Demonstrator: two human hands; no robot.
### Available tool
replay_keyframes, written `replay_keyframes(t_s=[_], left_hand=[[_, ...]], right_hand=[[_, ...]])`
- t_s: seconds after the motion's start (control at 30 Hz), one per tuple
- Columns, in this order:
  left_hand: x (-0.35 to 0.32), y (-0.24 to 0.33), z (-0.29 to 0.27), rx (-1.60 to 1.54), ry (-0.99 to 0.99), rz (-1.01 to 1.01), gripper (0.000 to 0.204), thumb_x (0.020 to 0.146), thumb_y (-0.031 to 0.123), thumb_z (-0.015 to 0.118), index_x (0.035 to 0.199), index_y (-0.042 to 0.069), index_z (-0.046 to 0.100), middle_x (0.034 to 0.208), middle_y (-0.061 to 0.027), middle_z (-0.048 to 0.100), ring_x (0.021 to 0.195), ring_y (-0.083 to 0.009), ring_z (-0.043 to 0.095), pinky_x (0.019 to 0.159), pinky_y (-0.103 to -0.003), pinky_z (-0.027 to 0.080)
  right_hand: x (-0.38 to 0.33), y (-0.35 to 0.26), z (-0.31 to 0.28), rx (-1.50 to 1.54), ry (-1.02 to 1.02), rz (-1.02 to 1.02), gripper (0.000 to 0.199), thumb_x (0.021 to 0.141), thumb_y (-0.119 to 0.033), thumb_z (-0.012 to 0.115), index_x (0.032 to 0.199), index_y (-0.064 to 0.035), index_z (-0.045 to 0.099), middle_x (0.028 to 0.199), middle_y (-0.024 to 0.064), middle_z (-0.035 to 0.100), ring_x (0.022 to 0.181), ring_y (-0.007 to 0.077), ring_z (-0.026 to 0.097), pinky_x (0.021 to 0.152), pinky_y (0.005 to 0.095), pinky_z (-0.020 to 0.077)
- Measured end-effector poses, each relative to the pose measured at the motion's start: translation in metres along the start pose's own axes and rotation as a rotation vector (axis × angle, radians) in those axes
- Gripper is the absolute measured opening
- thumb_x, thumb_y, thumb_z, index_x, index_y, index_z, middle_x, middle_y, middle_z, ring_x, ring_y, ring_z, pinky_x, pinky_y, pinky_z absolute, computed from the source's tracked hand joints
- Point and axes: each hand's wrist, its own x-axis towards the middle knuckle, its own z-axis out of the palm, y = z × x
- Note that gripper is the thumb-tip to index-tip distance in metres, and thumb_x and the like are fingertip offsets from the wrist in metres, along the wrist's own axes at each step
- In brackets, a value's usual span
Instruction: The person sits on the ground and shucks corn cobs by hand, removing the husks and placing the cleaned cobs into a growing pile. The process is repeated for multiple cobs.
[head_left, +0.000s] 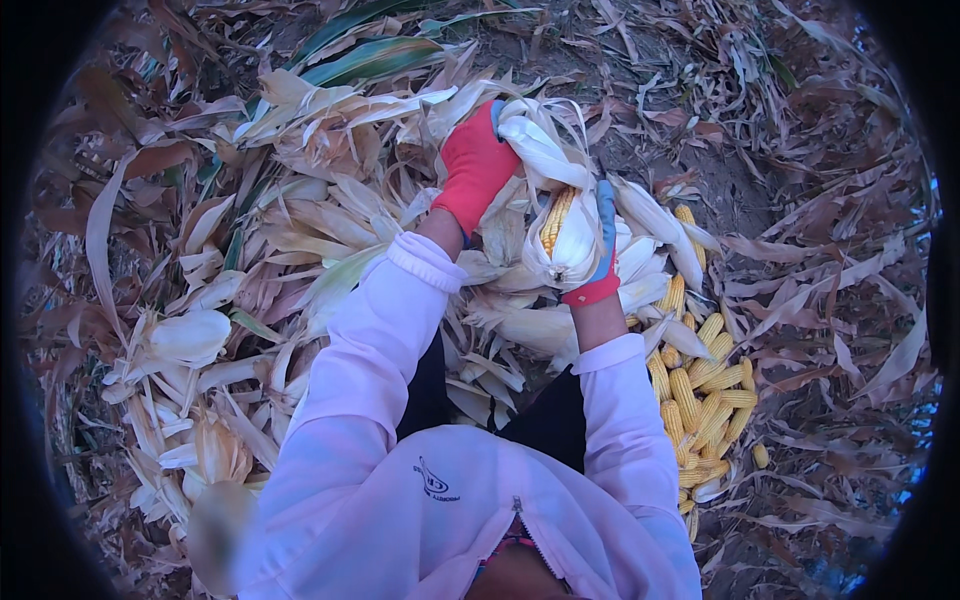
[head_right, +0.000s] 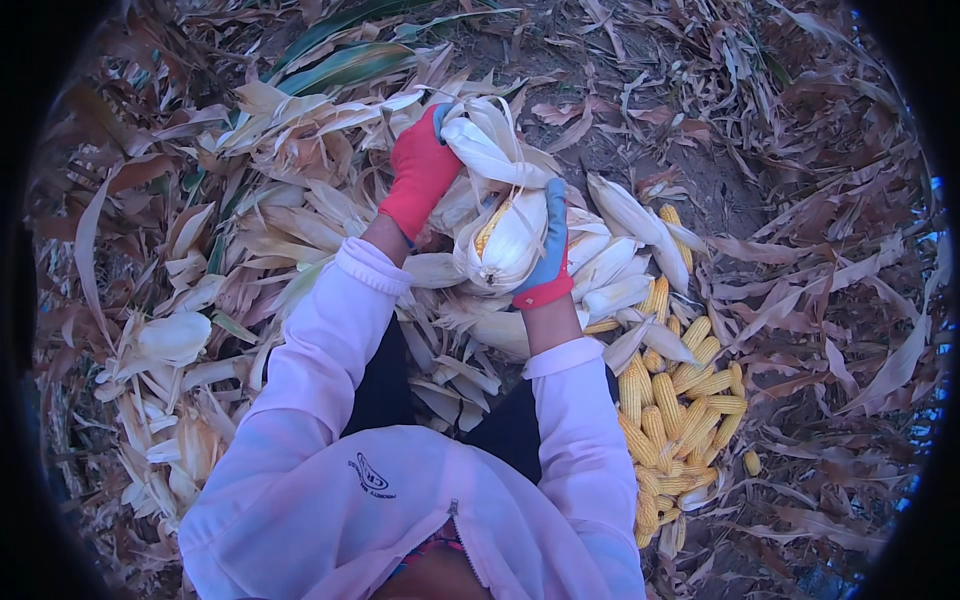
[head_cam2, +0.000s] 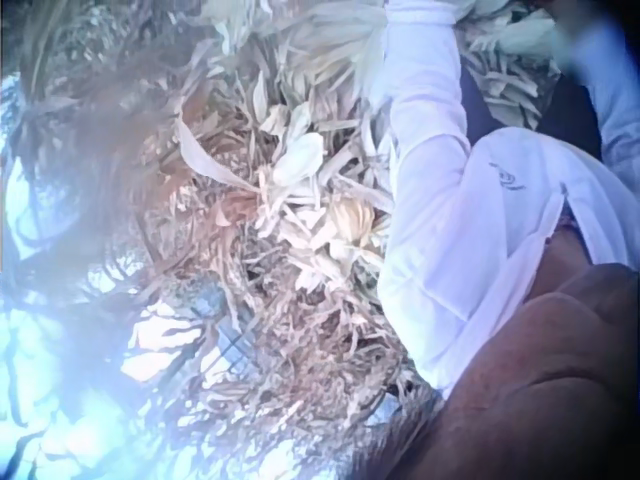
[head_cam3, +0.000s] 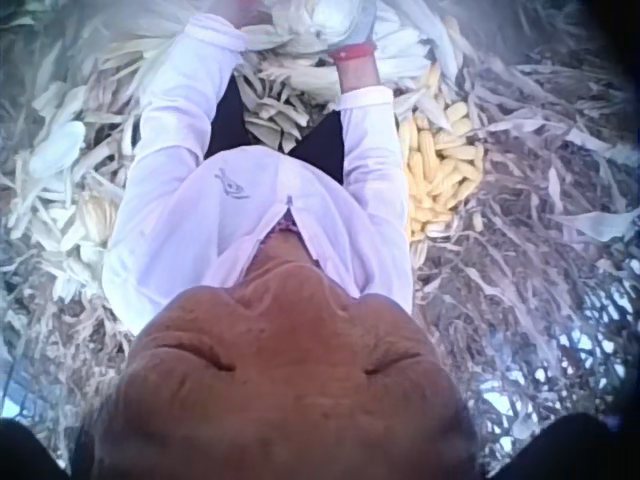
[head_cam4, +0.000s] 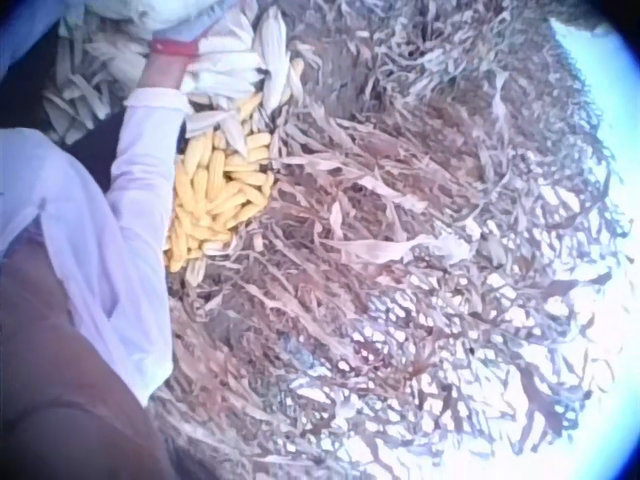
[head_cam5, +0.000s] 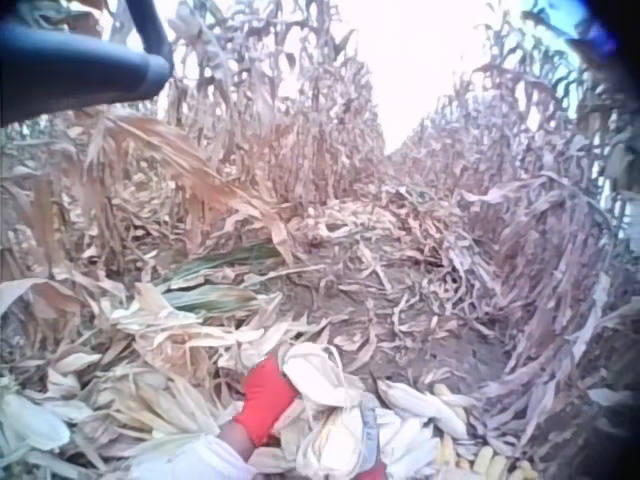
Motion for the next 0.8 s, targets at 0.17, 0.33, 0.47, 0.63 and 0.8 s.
replay_keyframes(t_s=[0.17, 0.33, 0.47, 0.63, 0.8], left_hand=[[0.041, -0.078, -0.018, -0.156, 0.162, 0.149, 0.036, 0.079, 0.031, 0.063, 0.103, 0.004, 0.062, 0.097, -0.0163, 0.065, 0.088, -0.0285, 0.063, 0.077, -0.040, 0.048], [0.075, -0.131, -0.103, -1.665, 0.429, -0.542, 0.047, 0.080, 0.036, 0.063, 0.110, 0.001, 0.052, 0.105, -0.0164, 0.058, 0.090, -0.0313, 0.061, 0.083, -0.048, 0.052], [0.048, -0.062, -0.076, -1.758, 0.079, -0.754, 0.092, 0.073, 0.053, 0.069, 0.131, -0.003, 0.025, 0.119, -0.0219, 0.050, 0.109, -0.0372, 0.054, 0.093, -0.054, 0.045], [-0.027, 0.021, -0.008, -1.245, -0.913, -0.684, 0.053, 0.092, 0.045, 0.047, 0.127, 0.004, 0.045, 0.117, -0.0124, 0.058, 0.097, -0.0206, 0.062, 0.081, -0.037, 0.054], [-0.062, 0.062, -0.006, -1.102, -1.205, -0.584, 0.055, 0.089, 0.035, 0.059, 0.131, 0.003, 0.044, 0.121, -0.0072, 0.055, 0.098, -0.0110, 0.058, 0.081, -0.029, 0.050]], right_hand=[[-0.016, -0.026, 0.028, -0.012, -0.027, 0.040, 0.049, 0.084, -0.043, 0.058, 0.114, -0.0061, 0.051, 0.094, 0.0190, 0.061, 0.080, 0.0307, 0.063, 0.074, 0.0435, 0.0535], [-0.011, -0.077, -0.005, 0.048, 0.049, -0.279, 0.043, 0.085, -0.044, 0.055, 0.104, -0.0058, 0.056, 0.090, 0.0172, 0.062, 0.079, 0.0308, 0.062, 0.075, 0.0418, 0.0526], [-0.010, -0.090, -0.008, 0.226, -0.064, -0.302, 0.044, 0.086, -0.047, 0.054, 0.108, -0.0086, 0.056, 0.096, 0.0145, 0.061, 0.084, 0.0287, 0.061, 0.078, 0.0408, 0.0521], [-0.011, -0.075, 0.011, 0.095, -0.018, -0.324, 0.056, 0.085, -0.053, 0.053, 0.110, -0.0026, 0.052, 0.099, 0.0149, 0.059, 0.088, 0.0282, 0.060, 0.080, 0.0420, 0.0513], [-0.006, -0.056, 0.025, -0.085, 0.025, -0.381, 0.066, 0.086, -0.056, 0.049, 0.121, -0.0011, 0.045, 0.107, 0.0190, 0.058, 0.094, 0.0297, 0.060, 0.086, 0.0423, 0.0500]])
